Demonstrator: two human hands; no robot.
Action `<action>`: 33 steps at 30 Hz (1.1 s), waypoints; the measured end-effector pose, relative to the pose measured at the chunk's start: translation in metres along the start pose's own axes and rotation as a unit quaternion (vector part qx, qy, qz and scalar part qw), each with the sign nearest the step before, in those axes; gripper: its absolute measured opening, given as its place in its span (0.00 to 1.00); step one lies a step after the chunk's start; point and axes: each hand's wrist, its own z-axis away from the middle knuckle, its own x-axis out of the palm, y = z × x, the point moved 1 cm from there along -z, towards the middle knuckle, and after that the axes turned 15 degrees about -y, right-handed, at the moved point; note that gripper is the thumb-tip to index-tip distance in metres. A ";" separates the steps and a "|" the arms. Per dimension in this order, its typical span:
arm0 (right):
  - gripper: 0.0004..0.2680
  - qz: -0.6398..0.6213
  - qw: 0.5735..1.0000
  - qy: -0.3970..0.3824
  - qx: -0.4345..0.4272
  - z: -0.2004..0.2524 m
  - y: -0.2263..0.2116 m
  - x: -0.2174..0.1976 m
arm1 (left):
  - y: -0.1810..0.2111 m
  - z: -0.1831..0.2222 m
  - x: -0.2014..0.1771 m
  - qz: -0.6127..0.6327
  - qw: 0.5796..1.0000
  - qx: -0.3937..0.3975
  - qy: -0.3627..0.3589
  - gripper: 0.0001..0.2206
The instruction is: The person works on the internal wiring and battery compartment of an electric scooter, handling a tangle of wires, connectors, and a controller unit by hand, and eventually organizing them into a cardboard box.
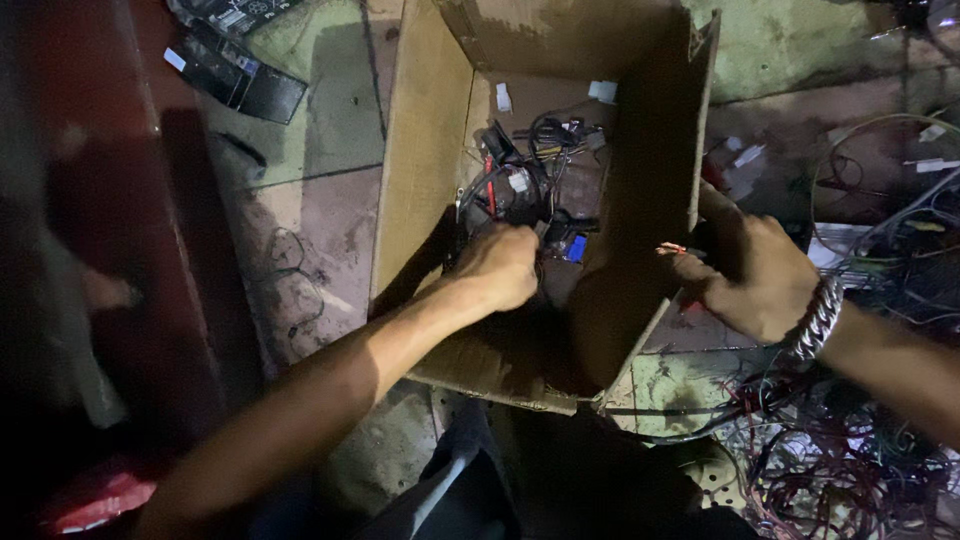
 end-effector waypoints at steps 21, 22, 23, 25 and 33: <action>0.24 0.075 0.996 -0.019 -0.051 -0.006 0.018 -0.001 | -0.010 0.016 -0.058 0.011 0.992 0.019 0.124 0.11; 0.18 0.084 0.996 -0.020 -0.010 -0.006 0.018 -0.003 | -0.012 0.020 -0.074 0.035 0.988 0.031 0.148 0.12; 0.12 0.093 0.995 -0.021 0.032 -0.005 0.016 -0.003 | -0.011 0.022 -0.083 0.037 0.988 0.028 0.145 0.12; 0.16 0.084 0.996 -0.012 0.021 -0.003 0.010 0.001 | -0.010 0.025 -0.097 0.033 0.967 0.052 0.246 0.13; 0.24 0.154 0.988 0.020 -0.014 -0.004 0.016 -0.001 | -0.010 0.027 -0.114 0.126 0.946 0.111 0.277 0.13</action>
